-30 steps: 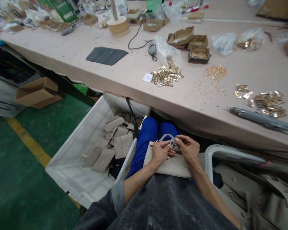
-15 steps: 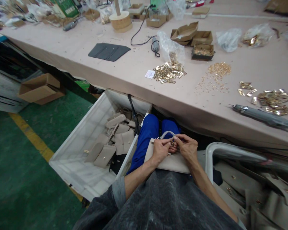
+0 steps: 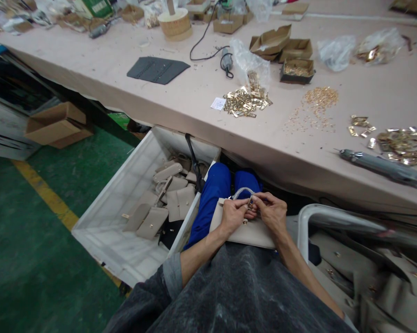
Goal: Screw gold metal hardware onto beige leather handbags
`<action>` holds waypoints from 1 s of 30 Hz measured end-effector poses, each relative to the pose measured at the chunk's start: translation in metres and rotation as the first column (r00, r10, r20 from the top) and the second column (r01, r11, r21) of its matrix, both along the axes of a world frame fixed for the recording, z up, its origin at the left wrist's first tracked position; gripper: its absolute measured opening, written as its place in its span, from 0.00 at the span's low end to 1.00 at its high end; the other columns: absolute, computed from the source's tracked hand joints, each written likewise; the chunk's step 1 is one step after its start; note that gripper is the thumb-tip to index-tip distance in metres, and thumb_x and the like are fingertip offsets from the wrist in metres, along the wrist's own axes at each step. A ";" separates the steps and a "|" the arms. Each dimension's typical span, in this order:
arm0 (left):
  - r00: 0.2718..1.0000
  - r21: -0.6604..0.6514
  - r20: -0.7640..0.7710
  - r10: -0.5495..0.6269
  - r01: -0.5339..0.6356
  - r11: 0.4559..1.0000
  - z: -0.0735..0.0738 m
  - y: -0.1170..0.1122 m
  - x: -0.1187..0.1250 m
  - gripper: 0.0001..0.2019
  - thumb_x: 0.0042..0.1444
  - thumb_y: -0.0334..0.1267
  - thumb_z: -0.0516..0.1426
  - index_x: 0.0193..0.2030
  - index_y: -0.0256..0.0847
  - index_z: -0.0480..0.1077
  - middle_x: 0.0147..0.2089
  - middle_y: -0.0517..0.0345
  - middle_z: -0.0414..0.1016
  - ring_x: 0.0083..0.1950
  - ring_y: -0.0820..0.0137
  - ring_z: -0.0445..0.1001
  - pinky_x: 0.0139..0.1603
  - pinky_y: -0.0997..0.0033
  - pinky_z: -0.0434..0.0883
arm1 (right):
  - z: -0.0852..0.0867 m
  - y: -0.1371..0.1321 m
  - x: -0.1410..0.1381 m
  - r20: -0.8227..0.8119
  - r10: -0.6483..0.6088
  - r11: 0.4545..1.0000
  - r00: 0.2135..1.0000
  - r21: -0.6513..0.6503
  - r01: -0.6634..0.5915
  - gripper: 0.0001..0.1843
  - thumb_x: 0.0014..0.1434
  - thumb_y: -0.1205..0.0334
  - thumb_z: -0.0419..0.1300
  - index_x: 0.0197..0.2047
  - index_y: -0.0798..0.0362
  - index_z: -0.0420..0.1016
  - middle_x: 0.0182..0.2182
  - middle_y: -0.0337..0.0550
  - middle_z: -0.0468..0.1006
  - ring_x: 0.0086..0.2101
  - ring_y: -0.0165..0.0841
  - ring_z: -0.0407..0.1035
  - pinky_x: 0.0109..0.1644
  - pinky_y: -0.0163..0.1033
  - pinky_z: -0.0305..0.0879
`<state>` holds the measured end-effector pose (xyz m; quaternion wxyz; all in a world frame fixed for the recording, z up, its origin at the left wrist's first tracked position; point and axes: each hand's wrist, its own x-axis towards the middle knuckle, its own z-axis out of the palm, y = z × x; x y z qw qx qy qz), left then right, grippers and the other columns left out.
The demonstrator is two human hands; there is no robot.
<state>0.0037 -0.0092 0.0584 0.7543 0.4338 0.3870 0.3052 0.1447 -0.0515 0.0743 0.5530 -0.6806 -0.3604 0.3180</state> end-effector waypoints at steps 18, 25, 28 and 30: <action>1.000 0.027 -0.006 -0.001 0.002 1.000 0.000 -0.001 0.000 0.17 0.61 0.41 0.63 0.53 0.34 0.82 0.38 0.48 0.86 0.32 0.66 0.84 0.36 0.66 0.84 | -0.001 -0.002 -0.002 0.083 -0.019 1.000 0.996 0.003 0.019 0.12 0.59 0.51 0.69 0.39 0.51 0.86 0.36 0.45 0.81 0.34 0.37 0.75 0.38 0.42 0.71; 1.000 0.063 -0.015 0.005 -0.004 0.998 0.000 -0.001 -0.001 0.18 0.61 0.39 0.63 0.55 0.35 0.81 0.40 0.49 0.86 0.32 0.66 0.84 0.36 0.65 0.84 | 0.002 -0.001 -0.002 0.097 -0.018 1.000 0.995 -0.015 0.020 0.15 0.59 0.48 0.69 0.38 0.51 0.86 0.37 0.47 0.82 0.35 0.39 0.76 0.37 0.42 0.72; 1.000 0.054 -0.007 0.000 0.000 0.999 0.000 -0.001 -0.001 0.19 0.61 0.40 0.63 0.56 0.34 0.81 0.40 0.48 0.86 0.33 0.65 0.84 0.38 0.65 0.85 | 0.001 -0.001 -0.002 0.101 -0.016 1.000 0.995 -0.021 0.018 0.15 0.60 0.48 0.69 0.38 0.51 0.86 0.37 0.46 0.82 0.34 0.38 0.76 0.37 0.42 0.72; 1.000 0.044 -0.006 0.000 0.000 0.999 0.000 -0.002 -0.001 0.19 0.61 0.40 0.63 0.55 0.34 0.81 0.40 0.48 0.86 0.33 0.65 0.85 0.38 0.65 0.85 | 0.001 -0.002 -0.002 0.117 -0.014 1.000 0.993 -0.016 0.016 0.14 0.60 0.49 0.69 0.39 0.51 0.86 0.37 0.46 0.82 0.35 0.38 0.76 0.38 0.42 0.72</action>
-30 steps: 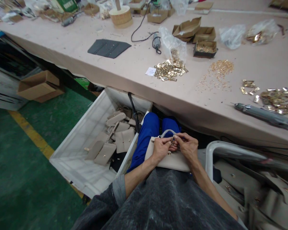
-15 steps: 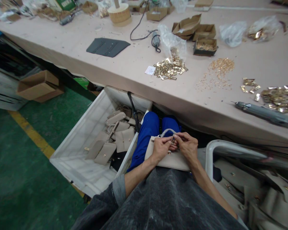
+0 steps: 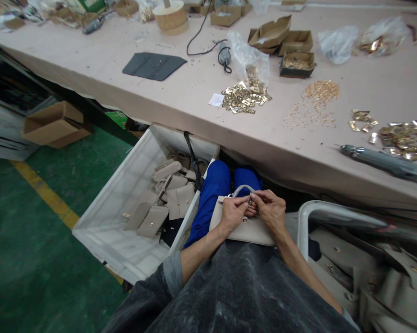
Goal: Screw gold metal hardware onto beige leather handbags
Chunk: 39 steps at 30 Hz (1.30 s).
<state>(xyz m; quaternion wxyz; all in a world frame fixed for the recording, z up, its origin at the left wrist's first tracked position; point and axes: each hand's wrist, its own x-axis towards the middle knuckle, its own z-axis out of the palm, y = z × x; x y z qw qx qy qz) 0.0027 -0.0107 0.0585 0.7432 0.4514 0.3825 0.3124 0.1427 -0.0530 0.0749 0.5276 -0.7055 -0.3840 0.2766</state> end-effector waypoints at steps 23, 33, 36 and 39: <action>0.992 -0.113 -0.052 0.111 -0.116 0.987 0.013 -0.001 0.006 0.16 0.60 0.38 0.66 0.52 0.33 0.82 0.32 0.49 0.85 0.30 0.67 0.84 0.36 0.70 0.84 | 0.005 -0.006 0.001 -0.012 0.000 1.000 1.000 0.025 0.000 0.11 0.62 0.51 0.67 0.39 0.49 0.86 0.39 0.47 0.82 0.37 0.40 0.76 0.40 0.44 0.74; 0.993 -0.135 -0.049 0.108 -0.114 0.984 0.006 -0.002 0.006 0.17 0.59 0.36 0.66 0.53 0.30 0.81 0.33 0.48 0.85 0.31 0.66 0.85 0.35 0.70 0.84 | 0.007 -0.006 0.000 0.022 0.025 0.998 0.999 0.055 -0.026 0.09 0.63 0.55 0.66 0.40 0.48 0.87 0.38 0.46 0.80 0.37 0.39 0.75 0.41 0.44 0.73; 0.992 -0.136 -0.054 0.117 -0.123 0.983 0.008 -0.002 0.006 0.17 0.58 0.37 0.67 0.52 0.30 0.82 0.33 0.48 0.85 0.30 0.65 0.85 0.36 0.68 0.84 | 0.009 -0.005 0.000 0.034 0.028 0.997 0.999 0.065 -0.031 0.09 0.63 0.54 0.66 0.40 0.48 0.87 0.38 0.46 0.80 0.38 0.39 0.75 0.40 0.44 0.73; 0.992 -0.131 -0.042 0.120 -0.125 0.983 0.009 -0.002 0.007 0.16 0.58 0.37 0.67 0.50 0.31 0.83 0.33 0.48 0.85 0.30 0.66 0.84 0.35 0.68 0.84 | 0.010 -0.005 0.000 0.039 0.038 0.997 0.999 0.064 -0.041 0.09 0.63 0.54 0.66 0.39 0.47 0.87 0.38 0.46 0.80 0.38 0.39 0.75 0.40 0.43 0.73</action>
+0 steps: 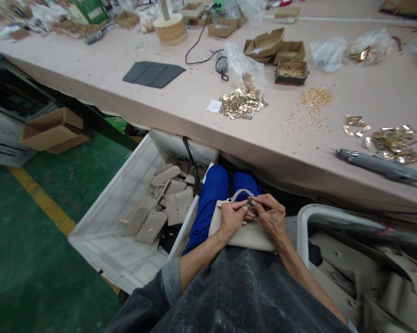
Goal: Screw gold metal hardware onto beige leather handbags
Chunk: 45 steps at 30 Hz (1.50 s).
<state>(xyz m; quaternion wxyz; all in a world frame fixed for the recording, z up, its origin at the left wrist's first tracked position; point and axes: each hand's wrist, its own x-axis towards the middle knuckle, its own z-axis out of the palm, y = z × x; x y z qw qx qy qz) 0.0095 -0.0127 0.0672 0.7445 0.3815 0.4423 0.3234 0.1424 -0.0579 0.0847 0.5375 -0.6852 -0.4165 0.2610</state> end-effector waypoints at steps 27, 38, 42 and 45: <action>0.984 0.146 -0.155 -0.092 0.115 0.983 0.006 0.009 0.005 0.17 0.59 0.46 0.64 0.41 0.30 0.83 0.24 0.50 0.80 0.21 0.68 0.78 0.22 0.76 0.74 | -0.008 0.013 0.011 -0.244 0.040 0.993 0.969 -0.094 -0.065 0.14 0.55 0.49 0.72 0.35 0.52 0.86 0.31 0.45 0.82 0.32 0.38 0.74 0.36 0.39 0.71; 0.956 0.234 -0.294 -0.022 0.094 0.968 0.033 0.005 -0.009 0.17 0.58 0.48 0.62 0.36 0.32 0.82 0.19 0.54 0.75 0.18 0.69 0.73 0.20 0.75 0.70 | -0.010 0.023 -0.002 -0.357 0.135 0.987 0.924 -0.029 -0.156 0.13 0.55 0.50 0.73 0.34 0.52 0.86 0.31 0.45 0.80 0.31 0.36 0.72 0.35 0.37 0.68; 0.967 0.170 -0.239 -0.085 0.128 0.977 0.018 0.012 -0.014 0.23 0.57 0.54 0.63 0.37 0.30 0.82 0.21 0.50 0.78 0.19 0.68 0.75 0.22 0.74 0.73 | -0.019 0.029 -0.002 -0.367 0.132 0.986 0.921 -0.048 -0.161 0.15 0.53 0.49 0.73 0.34 0.53 0.86 0.31 0.45 0.81 0.30 0.36 0.72 0.33 0.37 0.68; 0.973 0.148 -0.201 -0.111 0.143 0.979 0.010 0.015 -0.015 0.26 0.55 0.57 0.63 0.40 0.29 0.82 0.22 0.48 0.79 0.19 0.68 0.76 0.21 0.74 0.73 | -0.022 0.031 0.000 -0.380 0.149 0.982 0.913 -0.055 -0.183 0.17 0.53 0.47 0.73 0.32 0.54 0.85 0.31 0.45 0.80 0.30 0.36 0.73 0.33 0.37 0.69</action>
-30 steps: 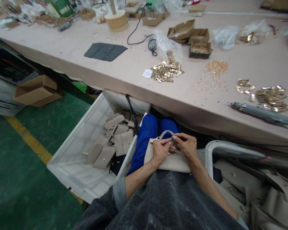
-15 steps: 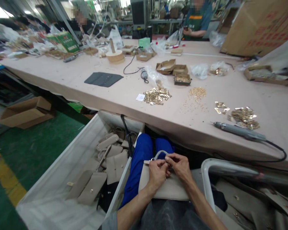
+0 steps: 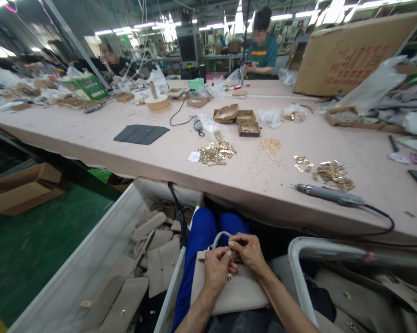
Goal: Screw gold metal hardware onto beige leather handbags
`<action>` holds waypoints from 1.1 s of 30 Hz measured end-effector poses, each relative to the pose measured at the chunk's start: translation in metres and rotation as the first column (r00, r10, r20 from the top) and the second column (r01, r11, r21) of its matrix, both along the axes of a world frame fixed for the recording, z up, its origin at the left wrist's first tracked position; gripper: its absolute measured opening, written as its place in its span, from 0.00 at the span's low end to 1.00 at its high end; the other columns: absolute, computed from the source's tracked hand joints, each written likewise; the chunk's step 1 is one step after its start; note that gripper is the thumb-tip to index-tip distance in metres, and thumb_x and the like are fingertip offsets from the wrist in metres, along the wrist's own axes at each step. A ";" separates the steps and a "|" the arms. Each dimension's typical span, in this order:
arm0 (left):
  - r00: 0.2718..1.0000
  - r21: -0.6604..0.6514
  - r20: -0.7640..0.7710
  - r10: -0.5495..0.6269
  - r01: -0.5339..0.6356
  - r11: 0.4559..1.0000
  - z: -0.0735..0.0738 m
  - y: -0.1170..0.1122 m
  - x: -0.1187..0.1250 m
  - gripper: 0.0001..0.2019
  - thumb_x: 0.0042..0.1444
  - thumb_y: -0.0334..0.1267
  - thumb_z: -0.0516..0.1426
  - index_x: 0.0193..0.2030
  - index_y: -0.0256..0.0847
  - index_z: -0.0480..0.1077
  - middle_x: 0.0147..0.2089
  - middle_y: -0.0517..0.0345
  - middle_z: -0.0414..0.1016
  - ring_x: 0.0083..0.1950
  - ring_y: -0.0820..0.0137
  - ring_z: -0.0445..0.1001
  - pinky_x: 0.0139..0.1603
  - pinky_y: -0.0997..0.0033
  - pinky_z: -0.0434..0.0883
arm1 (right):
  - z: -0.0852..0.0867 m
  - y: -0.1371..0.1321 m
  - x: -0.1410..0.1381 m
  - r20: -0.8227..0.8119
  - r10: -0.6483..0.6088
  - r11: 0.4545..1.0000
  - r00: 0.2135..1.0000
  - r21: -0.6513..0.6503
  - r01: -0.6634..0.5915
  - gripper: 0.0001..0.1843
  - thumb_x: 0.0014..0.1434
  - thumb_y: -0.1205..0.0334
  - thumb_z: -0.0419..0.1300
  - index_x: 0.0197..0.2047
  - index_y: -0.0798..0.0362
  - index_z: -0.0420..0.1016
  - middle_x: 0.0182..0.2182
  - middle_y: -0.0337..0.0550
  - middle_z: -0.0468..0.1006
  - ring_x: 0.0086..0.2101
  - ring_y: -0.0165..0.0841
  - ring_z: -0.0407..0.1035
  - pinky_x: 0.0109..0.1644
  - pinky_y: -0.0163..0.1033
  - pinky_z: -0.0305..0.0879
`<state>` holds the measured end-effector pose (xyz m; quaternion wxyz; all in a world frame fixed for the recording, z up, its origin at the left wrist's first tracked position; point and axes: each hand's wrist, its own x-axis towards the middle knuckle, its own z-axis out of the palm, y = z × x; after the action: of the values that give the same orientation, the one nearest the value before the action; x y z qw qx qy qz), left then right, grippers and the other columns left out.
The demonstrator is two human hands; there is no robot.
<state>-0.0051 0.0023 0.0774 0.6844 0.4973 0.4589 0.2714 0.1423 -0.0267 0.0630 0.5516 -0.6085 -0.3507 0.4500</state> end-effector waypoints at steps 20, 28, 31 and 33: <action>0.993 0.056 -0.106 0.048 -0.043 0.998 -0.012 0.001 -0.002 0.30 0.51 0.65 0.62 0.31 0.34 0.79 0.19 0.50 0.75 0.17 0.69 0.71 0.13 0.78 0.63 | 0.103 -0.019 0.185 0.716 -0.634 0.607 0.292 0.227 0.762 0.27 0.61 0.43 0.61 0.52 0.57 0.79 0.35 0.53 0.83 0.38 0.48 0.78 0.50 0.52 0.72; 0.996 0.046 -0.075 0.039 -0.036 0.998 -0.009 0.004 -0.001 0.28 0.52 0.63 0.63 0.31 0.34 0.79 0.19 0.51 0.75 0.17 0.70 0.71 0.13 0.79 0.63 | 0.124 0.008 0.255 0.805 -0.552 0.444 0.216 0.066 0.893 0.25 0.50 0.42 0.73 0.37 0.54 0.73 0.38 0.68 0.77 0.48 0.63 0.73 0.54 0.72 0.64; 0.994 0.007 -0.091 0.051 -0.051 0.999 -0.001 0.003 -0.002 0.27 0.53 0.62 0.63 0.32 0.33 0.79 0.19 0.52 0.75 0.15 0.70 0.69 0.10 0.79 0.61 | 0.130 0.018 0.258 0.778 -0.587 0.379 0.224 0.020 0.925 0.26 0.44 0.49 0.78 0.26 0.48 0.63 0.39 0.69 0.76 0.51 0.62 0.71 0.56 0.73 0.60; 0.996 0.015 -0.084 0.034 -0.033 0.999 0.001 0.002 -0.003 0.25 0.54 0.58 0.62 0.35 0.32 0.80 0.21 0.51 0.77 0.17 0.71 0.71 0.12 0.79 0.64 | 0.127 0.023 0.263 0.782 -0.579 0.374 0.230 0.004 0.927 0.26 0.49 0.52 0.75 0.28 0.46 0.57 0.47 0.74 0.73 0.57 0.59 0.66 0.60 0.71 0.55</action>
<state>-0.0080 0.0048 0.0779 0.6563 0.5052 0.4939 0.2648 0.4053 -0.0037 0.1903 0.3653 -0.9266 -0.0453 -0.0775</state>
